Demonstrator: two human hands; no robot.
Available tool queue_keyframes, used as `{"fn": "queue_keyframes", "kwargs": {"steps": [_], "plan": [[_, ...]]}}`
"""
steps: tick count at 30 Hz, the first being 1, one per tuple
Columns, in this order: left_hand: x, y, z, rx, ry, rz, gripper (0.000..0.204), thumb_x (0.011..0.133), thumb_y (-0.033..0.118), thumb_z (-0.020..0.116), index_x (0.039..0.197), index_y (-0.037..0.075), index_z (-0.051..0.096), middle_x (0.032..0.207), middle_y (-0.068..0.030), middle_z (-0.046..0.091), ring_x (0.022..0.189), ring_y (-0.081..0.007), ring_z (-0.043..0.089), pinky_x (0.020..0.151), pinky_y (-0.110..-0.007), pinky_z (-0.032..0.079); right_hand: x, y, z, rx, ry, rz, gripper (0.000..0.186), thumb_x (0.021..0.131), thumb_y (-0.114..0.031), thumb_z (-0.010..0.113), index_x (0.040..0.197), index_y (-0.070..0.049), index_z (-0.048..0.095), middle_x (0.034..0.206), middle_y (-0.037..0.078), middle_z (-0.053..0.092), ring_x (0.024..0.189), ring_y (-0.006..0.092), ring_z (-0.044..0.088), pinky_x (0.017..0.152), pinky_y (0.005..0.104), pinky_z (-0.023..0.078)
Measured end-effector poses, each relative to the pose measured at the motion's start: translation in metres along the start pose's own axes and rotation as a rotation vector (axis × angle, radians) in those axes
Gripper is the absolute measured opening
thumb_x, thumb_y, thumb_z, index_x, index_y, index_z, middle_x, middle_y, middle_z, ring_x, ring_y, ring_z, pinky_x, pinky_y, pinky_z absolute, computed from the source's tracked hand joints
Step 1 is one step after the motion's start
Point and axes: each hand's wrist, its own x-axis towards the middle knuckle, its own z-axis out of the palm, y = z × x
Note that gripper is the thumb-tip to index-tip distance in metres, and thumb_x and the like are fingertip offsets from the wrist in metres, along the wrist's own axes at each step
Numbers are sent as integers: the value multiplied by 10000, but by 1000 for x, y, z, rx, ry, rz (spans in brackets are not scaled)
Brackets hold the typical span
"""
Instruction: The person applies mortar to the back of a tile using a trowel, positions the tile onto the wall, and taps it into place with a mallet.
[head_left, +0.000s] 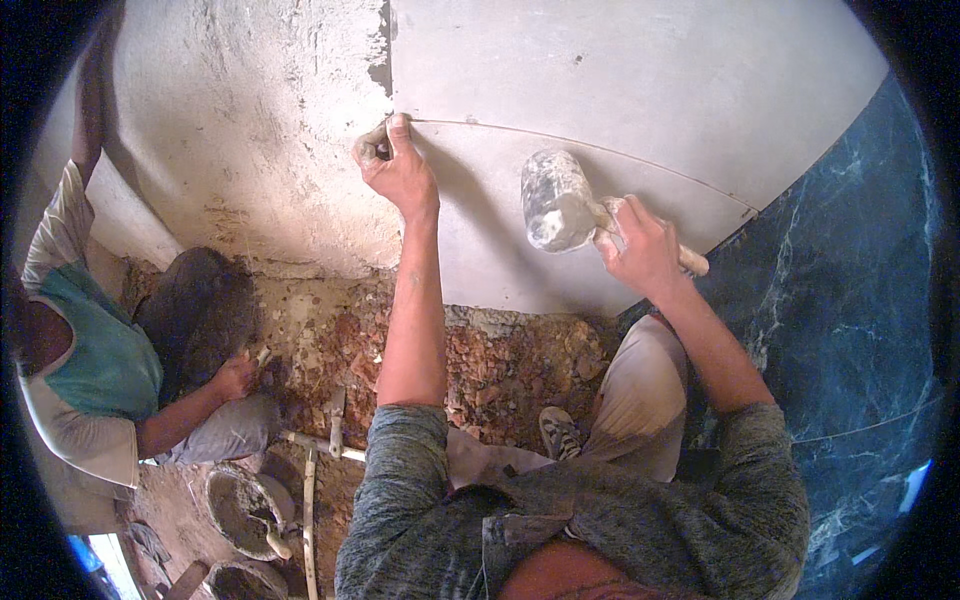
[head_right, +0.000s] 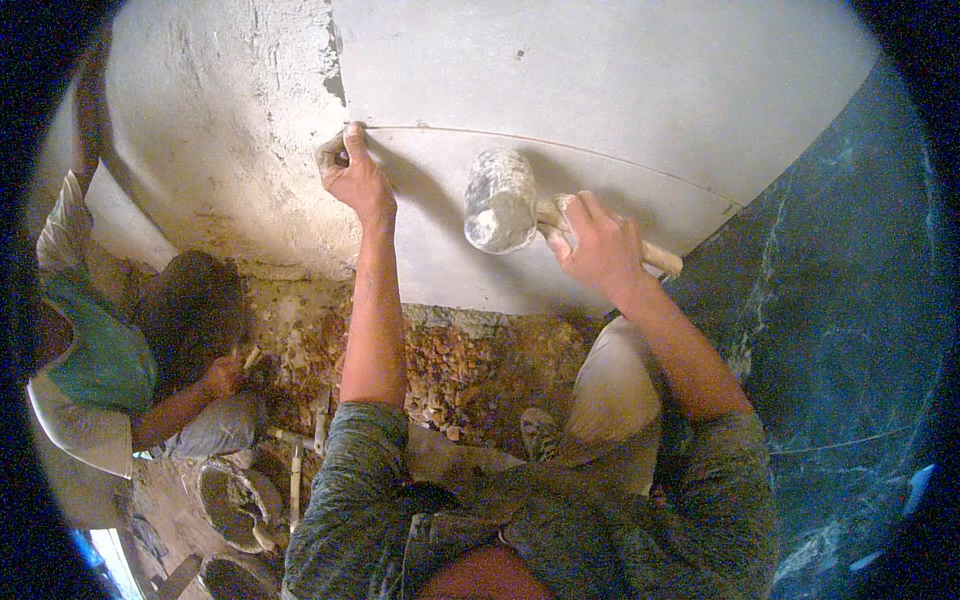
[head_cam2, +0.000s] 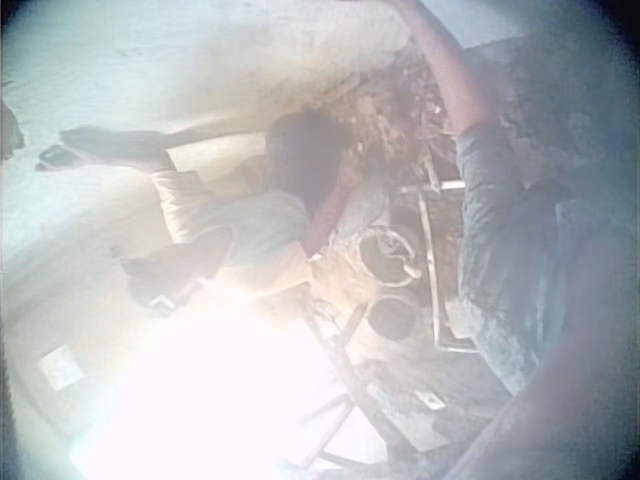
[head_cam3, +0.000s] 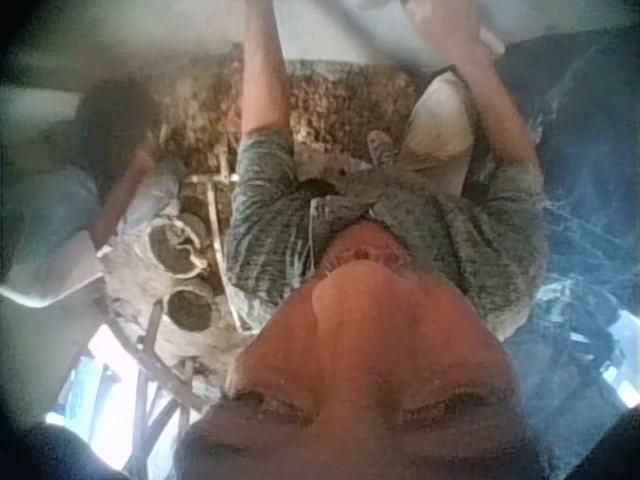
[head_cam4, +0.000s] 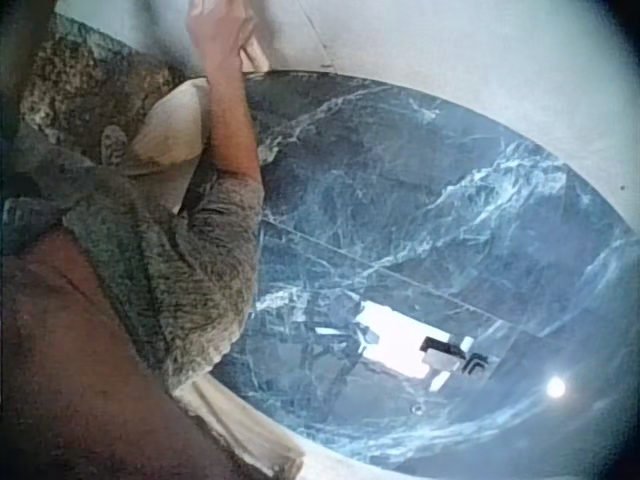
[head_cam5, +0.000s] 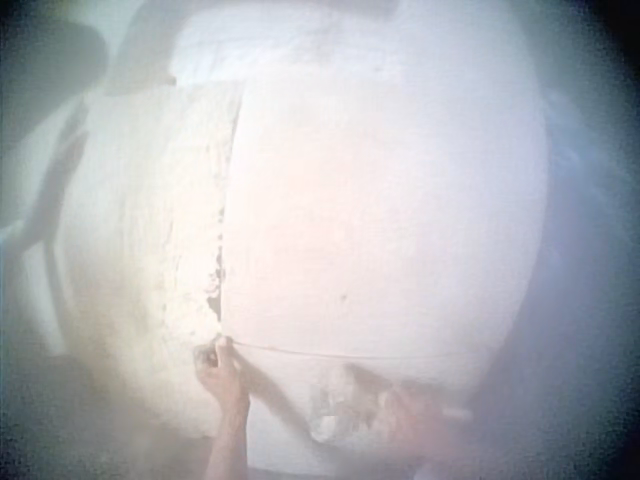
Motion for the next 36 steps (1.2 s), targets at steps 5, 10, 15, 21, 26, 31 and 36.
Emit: {"fn": "queue_keyframes", "kwargs": {"steps": [5,10,15,21,26,31,36], "plan": [[3,-3,2,33,44,4,263,859,231,673,796,6,549,869,-42,446,768,-146,417,716,-313,389,10,5,10,18,-40,136,360,752,-229,665,1035,-54,528,973,156,605,797,377,624,669,485,494],[0,6,3,141,9,14,250,856,218,672,869,-10,569,897,-57,501,797,-179,471,718,-300,412,0,4,10,-58,-46,89,329,758,-209,667,1006,-36,535,983,167,614,812,352,633,670,458,501],[3,-1,2,231,17,-2,285,847,229,686,926,-26,587,873,-106,591,848,-198,544,752,-328,446,-14,20,16,-103,-122,197,398,753,-279,683,1031,-32,539,1010,157,610,801,335,641,656,451,506],[0,9,6,229,65,34,274,851,192,687,858,-45,552,878,-98,510,777,-183,506,708,-319,438,-47,37,1,-97,-70,121,394,759,-283,684,1035,-35,551,874,166,625,757,357,636,637,459,504],[-7,18,10,254,26,46,298,848,207,695,891,-46,543,880,-91,512,771,-172,498,693,-332,446,-71,65,-6,-62,-47,361,359,763,-263,677,1015,-32,567,834,162,626,770,359,630,658,460,494],[-3,24,5,180,17,-48,313,834,196,708,925,-58,549,907,-117,559,790,-188,537,691,-341,459,-71,61,-5,30,-200,414,441,808,-380,631,1082,-41,572,956,193,630,863,389,615,752,486,484],[-6,1,8,379,31,89,320,823,196,715,930,-65,563,909,-138,578,803,-202,565,712,-357,471,-97,70,11,61,-220,447,395,809,-392,631,997,-45,616,920,202,641,853,388,617,731,470,497]]}}
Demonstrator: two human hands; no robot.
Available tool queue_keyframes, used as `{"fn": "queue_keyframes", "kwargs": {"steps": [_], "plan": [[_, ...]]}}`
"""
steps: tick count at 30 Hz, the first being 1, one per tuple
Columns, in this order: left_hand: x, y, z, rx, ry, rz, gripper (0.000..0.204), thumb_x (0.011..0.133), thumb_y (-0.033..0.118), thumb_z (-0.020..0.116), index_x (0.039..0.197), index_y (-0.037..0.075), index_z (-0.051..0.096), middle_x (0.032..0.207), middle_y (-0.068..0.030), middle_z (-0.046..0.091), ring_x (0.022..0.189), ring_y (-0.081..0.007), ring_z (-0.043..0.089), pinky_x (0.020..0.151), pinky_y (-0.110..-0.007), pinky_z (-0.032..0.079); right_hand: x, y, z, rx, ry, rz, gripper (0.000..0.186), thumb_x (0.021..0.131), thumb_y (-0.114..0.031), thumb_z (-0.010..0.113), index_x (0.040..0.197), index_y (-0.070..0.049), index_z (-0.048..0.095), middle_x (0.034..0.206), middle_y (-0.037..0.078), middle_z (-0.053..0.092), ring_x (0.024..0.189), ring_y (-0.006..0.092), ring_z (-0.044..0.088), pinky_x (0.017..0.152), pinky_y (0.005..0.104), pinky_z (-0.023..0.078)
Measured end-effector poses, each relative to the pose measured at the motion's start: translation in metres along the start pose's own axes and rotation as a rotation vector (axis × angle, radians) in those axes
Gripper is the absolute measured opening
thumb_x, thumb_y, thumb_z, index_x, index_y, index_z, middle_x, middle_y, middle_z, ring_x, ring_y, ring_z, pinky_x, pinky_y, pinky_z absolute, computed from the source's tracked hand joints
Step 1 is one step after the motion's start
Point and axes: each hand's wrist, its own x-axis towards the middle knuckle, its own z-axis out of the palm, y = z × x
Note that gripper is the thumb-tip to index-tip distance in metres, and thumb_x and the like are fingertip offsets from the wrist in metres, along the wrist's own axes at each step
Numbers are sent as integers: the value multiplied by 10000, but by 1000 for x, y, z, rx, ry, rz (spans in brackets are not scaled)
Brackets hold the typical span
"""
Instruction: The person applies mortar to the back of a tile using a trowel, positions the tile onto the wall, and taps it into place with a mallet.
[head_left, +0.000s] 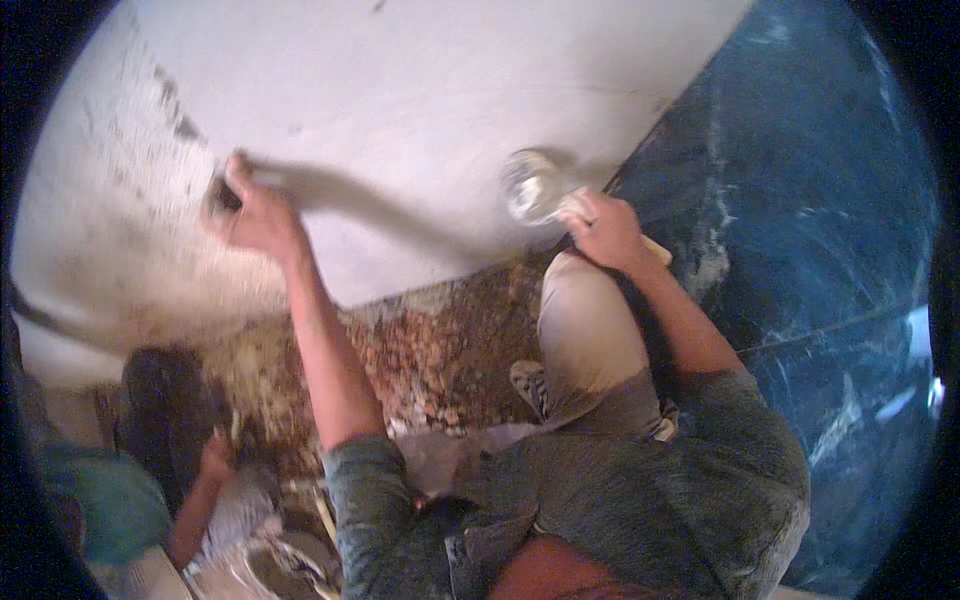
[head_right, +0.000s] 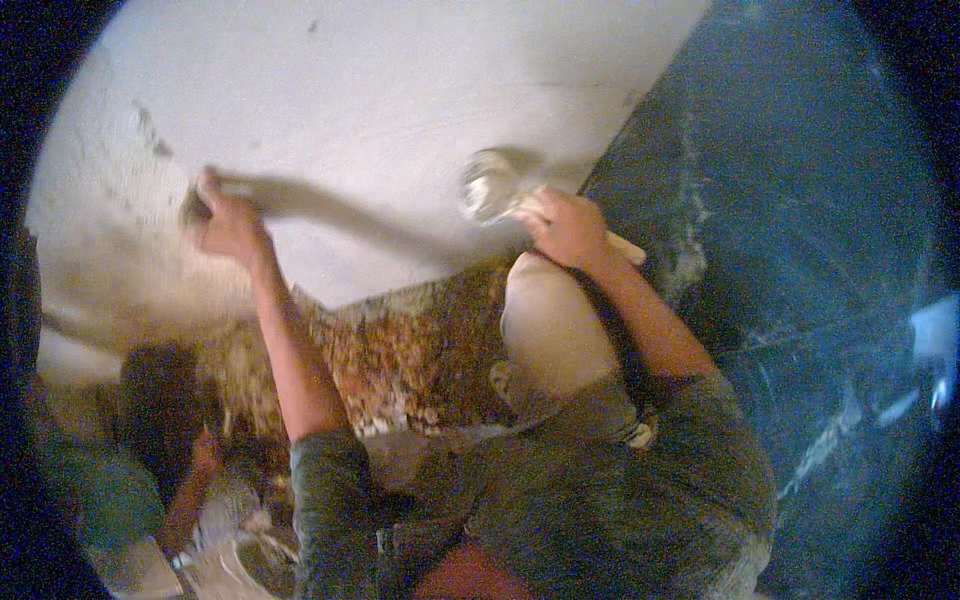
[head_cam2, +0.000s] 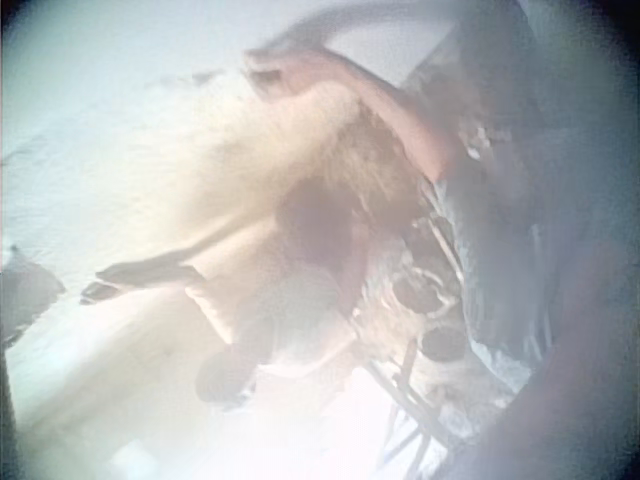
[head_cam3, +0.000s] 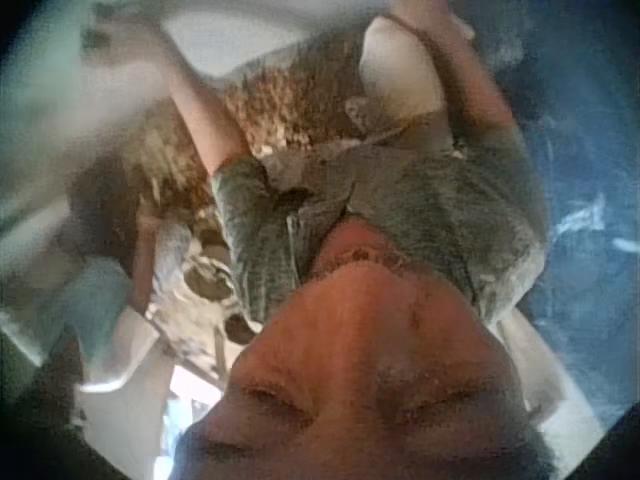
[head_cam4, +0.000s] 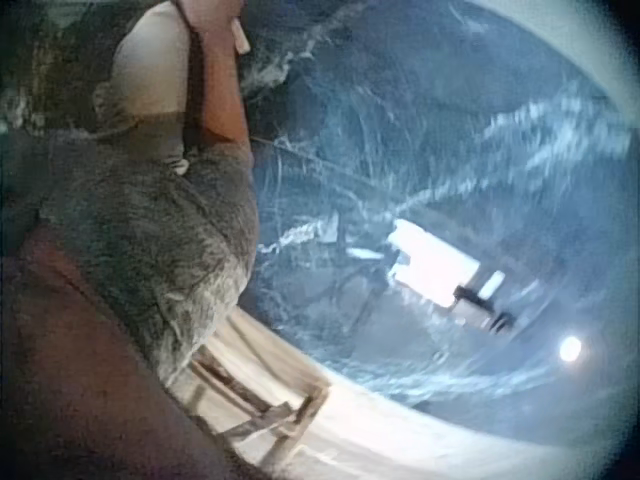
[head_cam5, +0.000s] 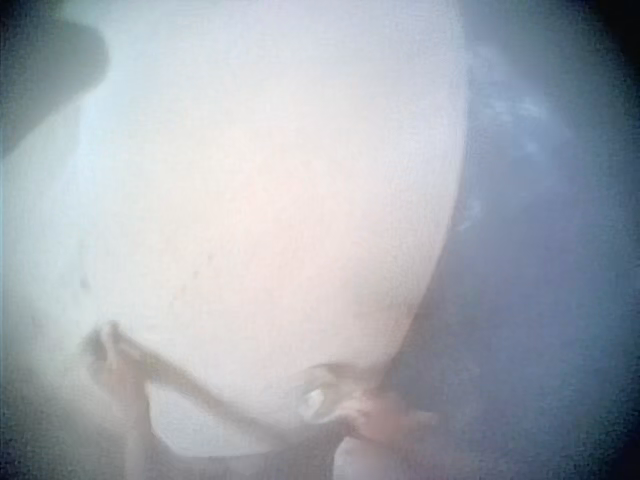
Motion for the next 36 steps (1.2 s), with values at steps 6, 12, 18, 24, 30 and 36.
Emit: {"fn": "queue_keyframes", "kwargs": {"steps": [6,12,18,24,30,36], "plan": [[-1,-13,-4,-72,19,81,330,827,221,701,936,-73,600,931,-115,517,853,-206,518,755,-343,449,-31,47,57,118,-341,157,487,815,-521,589,982,-65,620,853,211,652,797,419,622,711,495,489],[-20,-28,-20,136,37,156,406,813,289,701,985,-69,617,944,-145,537,849,-229,527,752,-367,450,-53,53,133,70,-696,172,376,848,-419,573,972,-66,609,865,194,643,817,377,625,716,471,476],[-96,-143,-74,356,-101,-101,537,807,334,708,1085,-112,600,1060,-266,605,942,-325,614,823,-408,498,-53,18,173,-85,-851,-135,330,852,-347,551,1010,-57,565,934,191,631,851,377,617,725,487,492],[-115,-153,-65,280,-18,-139,529,789,333,730,1060,-103,601,1022,-243,611,915,-326,610,787,-402,506,-66,41,247,-167,-682,-486,310,851,-322,552,1009,-55,558,888,171,619,822,349,630,694,481,508],[-119,-132,-58,282,-47,-144,565,805,321,717,1104,-128,550,1047,-224,590,947,-304,587,803,-393,499,-48,70,282,-308,-760,-288,316,884,-325,514,1039,-54,563,857,161,614,801,329,633,670,487,515],[-117,-132,-64,284,-82,-187,557,807,290,718,1108,-141,534,1041,-217,562,938,-289,570,824,-383,486,-17,25,263,-376,-1036,-372,331,889,-331,511,1094,-77,562,879,144,640,741,333,648,642,484,523]]}}
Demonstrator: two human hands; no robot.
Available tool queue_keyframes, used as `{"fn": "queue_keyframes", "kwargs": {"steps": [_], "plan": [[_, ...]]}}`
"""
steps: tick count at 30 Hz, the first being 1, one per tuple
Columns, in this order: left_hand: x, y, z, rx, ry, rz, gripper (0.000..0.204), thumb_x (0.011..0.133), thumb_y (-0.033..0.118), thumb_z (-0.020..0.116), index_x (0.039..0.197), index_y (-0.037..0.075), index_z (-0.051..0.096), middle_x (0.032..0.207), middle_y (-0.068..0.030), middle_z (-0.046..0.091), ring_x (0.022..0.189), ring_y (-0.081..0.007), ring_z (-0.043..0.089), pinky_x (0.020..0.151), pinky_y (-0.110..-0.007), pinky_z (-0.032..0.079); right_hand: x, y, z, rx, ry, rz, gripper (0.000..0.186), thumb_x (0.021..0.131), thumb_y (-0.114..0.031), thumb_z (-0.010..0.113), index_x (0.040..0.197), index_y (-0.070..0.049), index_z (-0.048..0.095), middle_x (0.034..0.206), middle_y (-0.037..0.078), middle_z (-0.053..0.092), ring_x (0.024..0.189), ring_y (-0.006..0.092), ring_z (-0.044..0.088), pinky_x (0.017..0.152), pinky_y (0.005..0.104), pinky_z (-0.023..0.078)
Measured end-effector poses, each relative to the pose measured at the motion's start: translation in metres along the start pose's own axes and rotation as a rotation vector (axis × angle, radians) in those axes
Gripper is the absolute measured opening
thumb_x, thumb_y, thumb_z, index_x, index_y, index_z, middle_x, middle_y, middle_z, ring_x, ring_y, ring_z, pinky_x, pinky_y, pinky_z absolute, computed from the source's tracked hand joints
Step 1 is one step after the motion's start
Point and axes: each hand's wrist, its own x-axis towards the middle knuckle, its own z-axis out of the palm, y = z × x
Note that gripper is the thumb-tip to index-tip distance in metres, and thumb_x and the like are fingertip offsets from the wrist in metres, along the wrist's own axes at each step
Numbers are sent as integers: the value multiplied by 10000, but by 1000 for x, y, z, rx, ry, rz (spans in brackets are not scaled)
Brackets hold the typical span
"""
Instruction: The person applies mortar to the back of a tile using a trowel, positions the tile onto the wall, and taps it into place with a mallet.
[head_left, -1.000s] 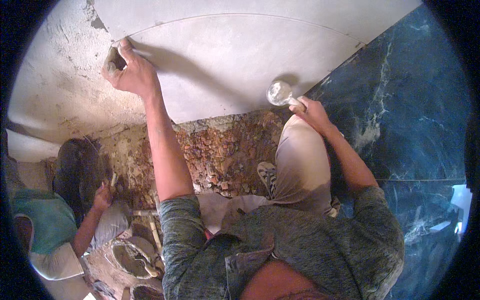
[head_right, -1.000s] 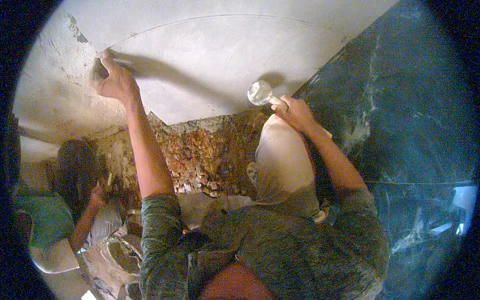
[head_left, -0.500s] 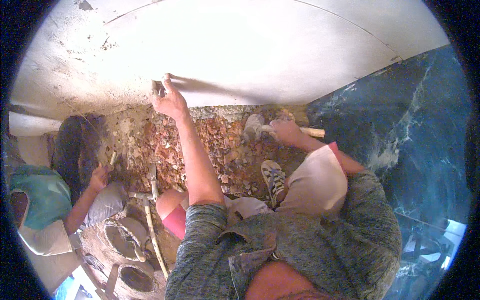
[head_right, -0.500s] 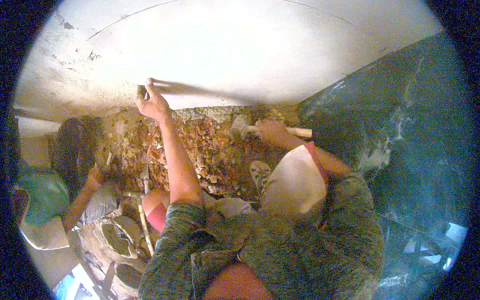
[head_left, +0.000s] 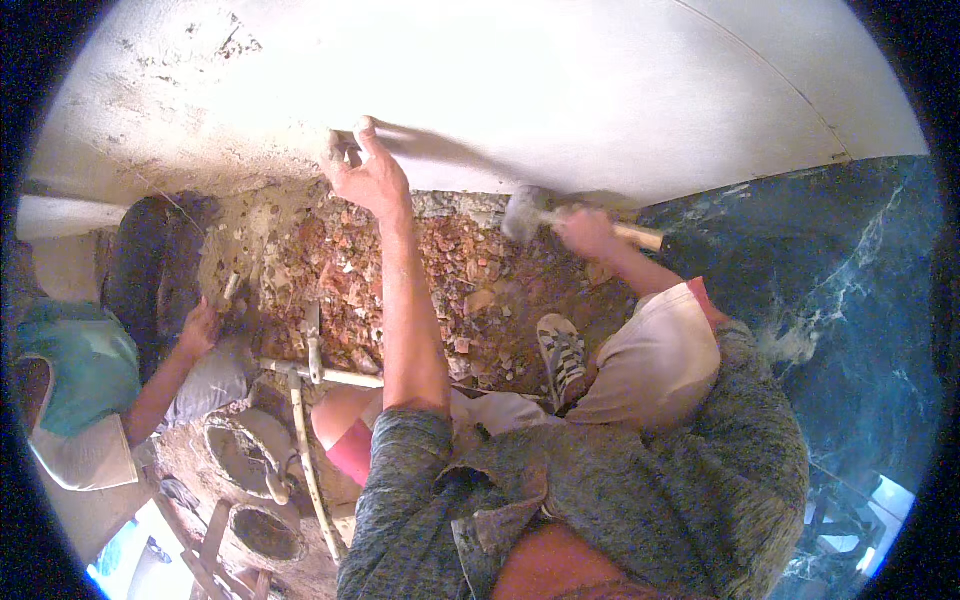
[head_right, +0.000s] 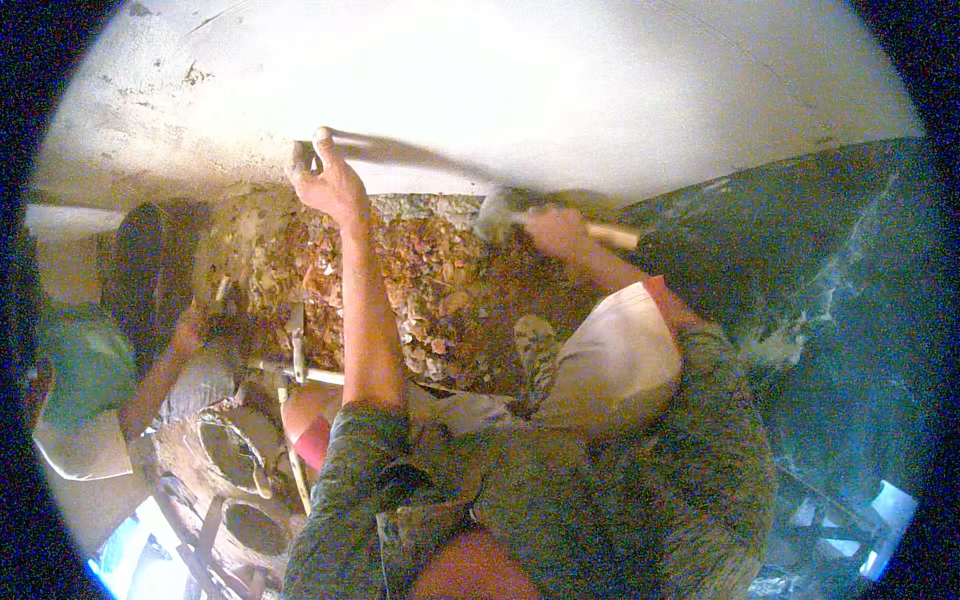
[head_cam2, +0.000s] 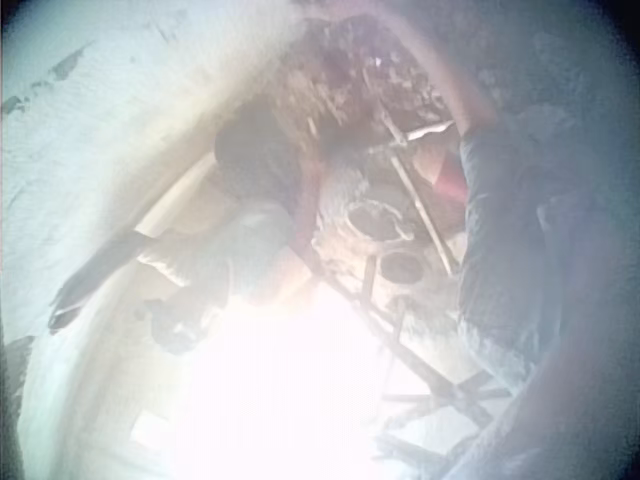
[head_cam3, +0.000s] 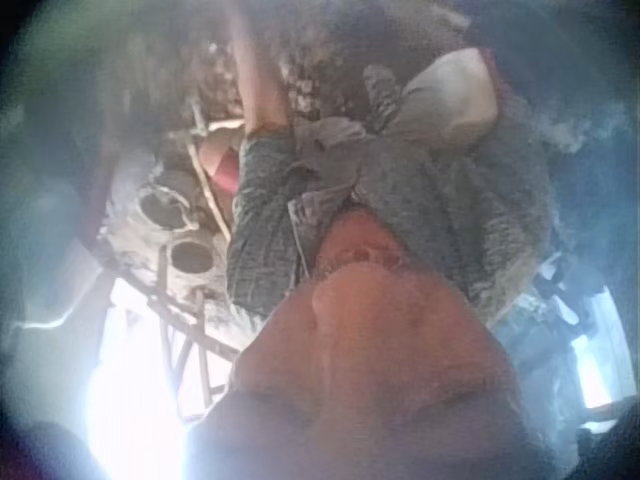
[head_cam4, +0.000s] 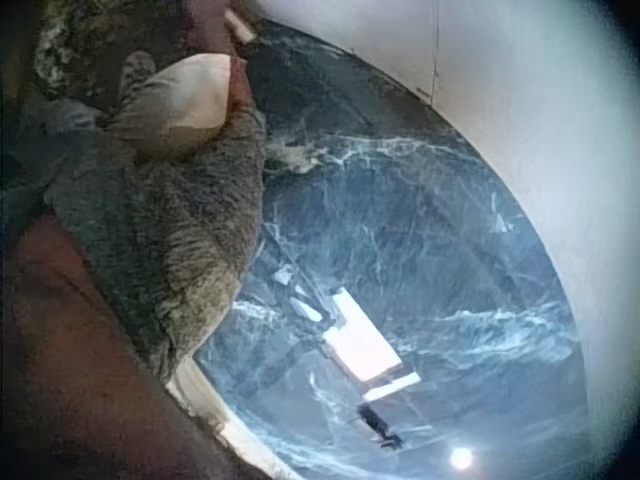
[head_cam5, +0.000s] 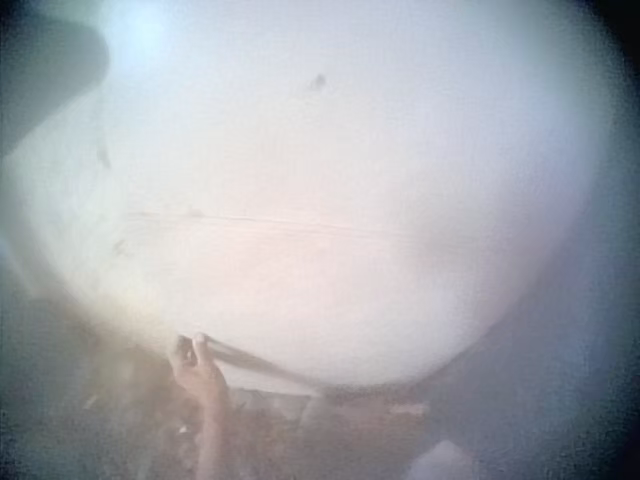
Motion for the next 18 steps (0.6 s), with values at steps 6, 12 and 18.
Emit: {"fn": "queue_keyframes", "kwargs": {"steps": [6,12,18], "plan": [[7,-8,0,-23,16,41,541,804,262,718,1129,-128,529,1077,-219,548,957,-276,561,817,-391,479,-1,-17,25,64,167,-49,369,888,-373,480,1133,-106,550,966,169,627,827,343,641,673,502,511],[1,8,3,47,-47,-38,536,803,260,715,1120,-130,528,1112,-239,528,1015,-324,560,876,-418,480,-12,-15,20,186,164,83,365,888,-369,479,1142,-117,552,977,156,631,882,350,626,753,512,482],[4,-3,3,-34,2,9,582,796,277,723,1147,-137,514,1106,-254,521,1063,-343,538,863,-437,479,2,8,-5,65,241,-4,359,890,-359,484,1117,-95,571,927,164,636,911,336,618,780,505,475]]}}
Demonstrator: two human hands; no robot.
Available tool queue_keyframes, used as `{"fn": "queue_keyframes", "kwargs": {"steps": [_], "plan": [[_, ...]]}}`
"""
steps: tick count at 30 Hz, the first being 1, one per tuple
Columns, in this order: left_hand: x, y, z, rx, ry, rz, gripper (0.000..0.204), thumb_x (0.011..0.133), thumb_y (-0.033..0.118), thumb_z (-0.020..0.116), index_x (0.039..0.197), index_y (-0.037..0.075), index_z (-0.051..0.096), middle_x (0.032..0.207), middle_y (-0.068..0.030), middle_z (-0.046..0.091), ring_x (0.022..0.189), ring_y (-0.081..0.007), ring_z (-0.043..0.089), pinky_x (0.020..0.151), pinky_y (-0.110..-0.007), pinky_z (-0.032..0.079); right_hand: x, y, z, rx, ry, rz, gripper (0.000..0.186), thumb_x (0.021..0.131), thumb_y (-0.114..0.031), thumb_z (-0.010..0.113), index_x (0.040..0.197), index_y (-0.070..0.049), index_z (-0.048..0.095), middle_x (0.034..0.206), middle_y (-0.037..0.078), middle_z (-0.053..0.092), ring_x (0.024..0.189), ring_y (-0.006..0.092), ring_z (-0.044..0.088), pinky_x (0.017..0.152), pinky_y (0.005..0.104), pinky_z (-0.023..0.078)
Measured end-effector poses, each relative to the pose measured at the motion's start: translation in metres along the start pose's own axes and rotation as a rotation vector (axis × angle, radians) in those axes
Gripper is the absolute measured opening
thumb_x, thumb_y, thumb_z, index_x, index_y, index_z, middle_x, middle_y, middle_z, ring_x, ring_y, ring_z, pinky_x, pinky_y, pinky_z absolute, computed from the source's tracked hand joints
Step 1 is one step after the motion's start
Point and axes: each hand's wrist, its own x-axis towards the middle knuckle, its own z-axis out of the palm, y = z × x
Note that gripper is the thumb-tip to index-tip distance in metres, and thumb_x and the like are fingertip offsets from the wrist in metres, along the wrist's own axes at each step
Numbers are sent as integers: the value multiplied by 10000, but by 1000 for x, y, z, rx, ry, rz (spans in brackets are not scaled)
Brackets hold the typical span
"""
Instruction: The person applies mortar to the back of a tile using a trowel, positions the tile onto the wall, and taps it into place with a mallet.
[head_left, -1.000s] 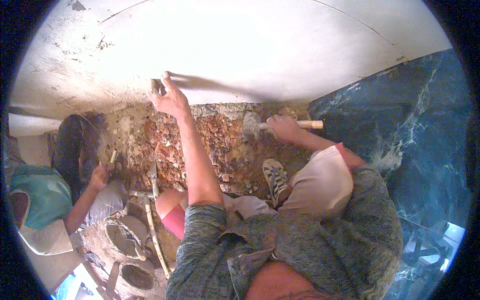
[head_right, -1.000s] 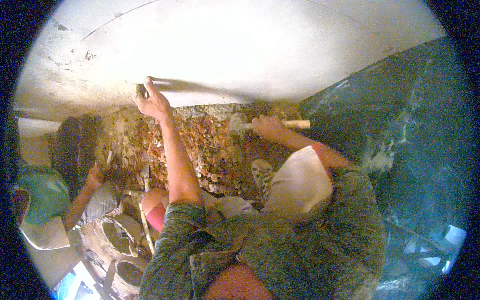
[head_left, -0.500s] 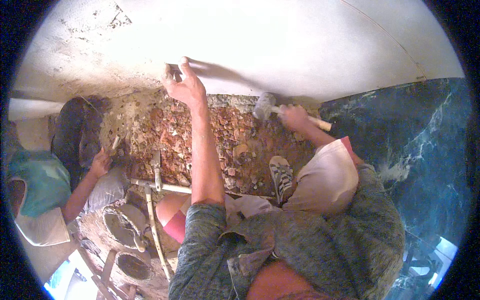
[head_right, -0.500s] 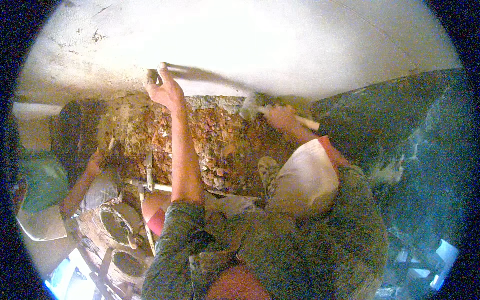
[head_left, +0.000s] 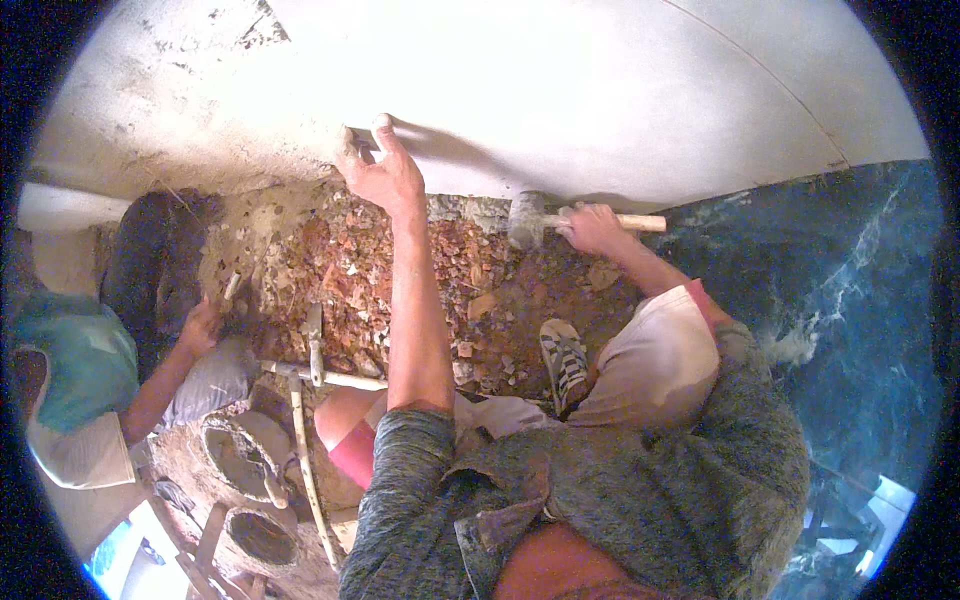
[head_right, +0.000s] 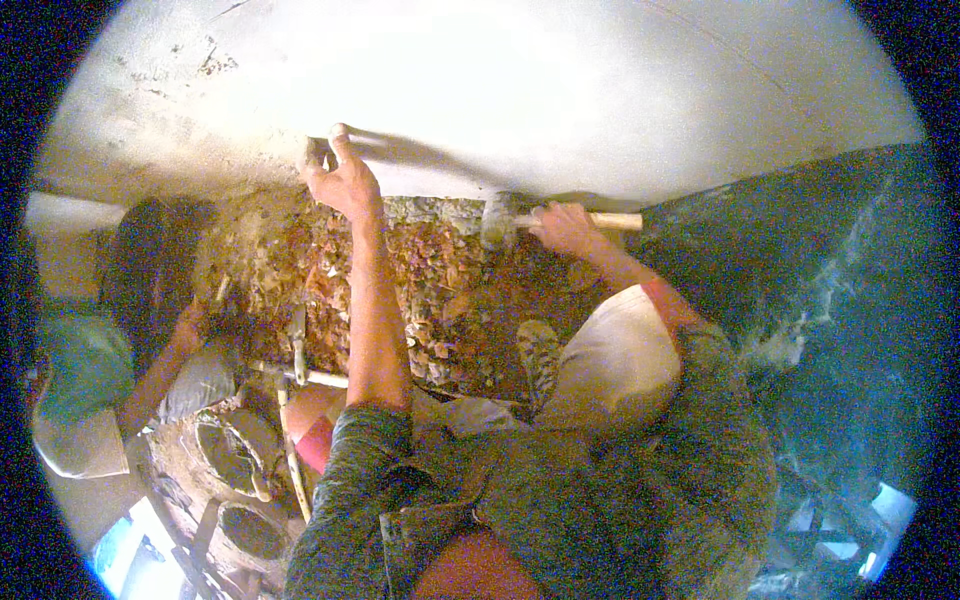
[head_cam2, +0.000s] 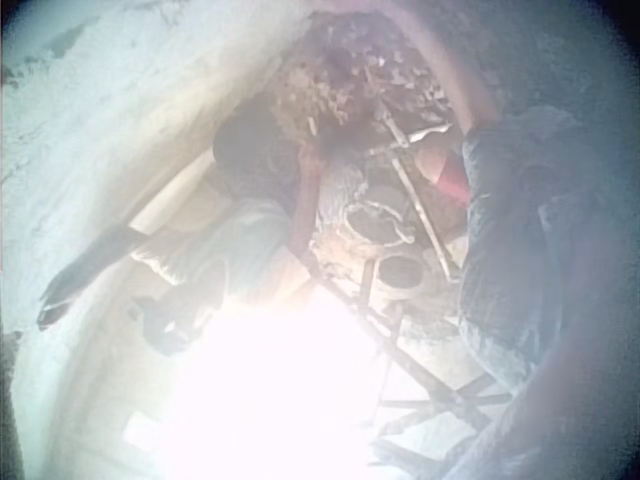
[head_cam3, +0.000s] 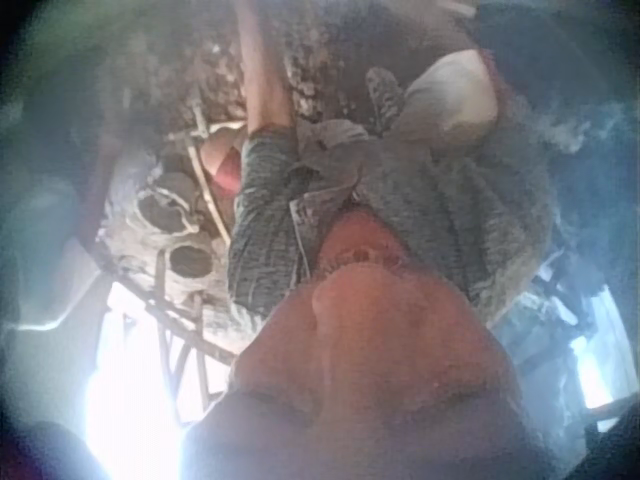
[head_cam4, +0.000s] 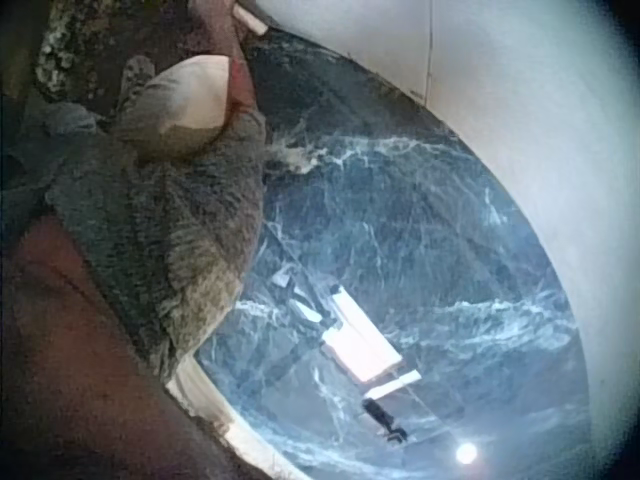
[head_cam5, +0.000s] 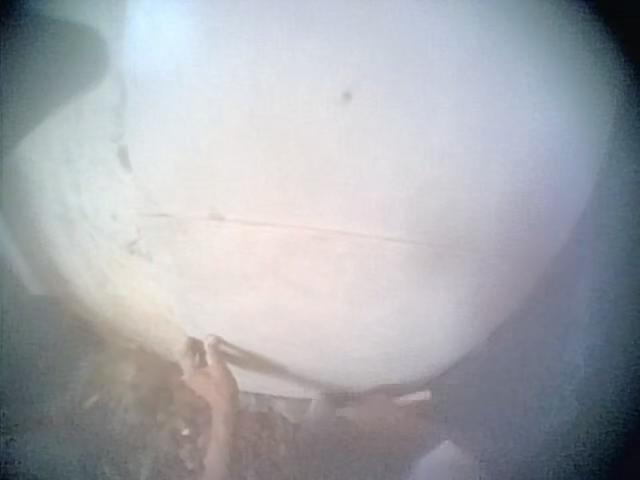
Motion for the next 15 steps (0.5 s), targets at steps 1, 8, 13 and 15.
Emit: {"fn": "queue_keyframes", "kwargs": {"steps": [1,8,13,15], "plan": [[0,5,2,57,-3,28,592,797,279,722,1157,-140,508,1115,-260,514,1072,-349,532,864,-436,480,-4,-4,-3,57,-28,45,373,874,-349,504,1140,-93,560,922,166,636,921,330,618,759,494,485],[-13,-4,-1,177,-85,120,995,647,396,822,1347,-98,317,1284,-305,358,1218,-432,366,1007,-521,335,-18,-36,24,33,135,-122,307,852,-329,537,1045,-95,583,916,135,623,783,283,648,620,483,510],[-20,10,-1,344,-173,75,1265,486,467,884,1393,-90,199,1320,-340,278,1266,-447,275,1047,-533,267,-16,-21,6,-112,17,-140,345,872,-355,515,1063,-74,577,882,133,614,765,306,637,652,466,511],[-15,5,-2,326,-182,38,1291,479,477,879,1407,-77,171,1359,-345,255,1289,-456,239,1077,-531,221,-16,-10,-10,27,112,57,353,885,-367,495,1065,-74,576,896,137,617,766,321,635,688,472,506]]}}
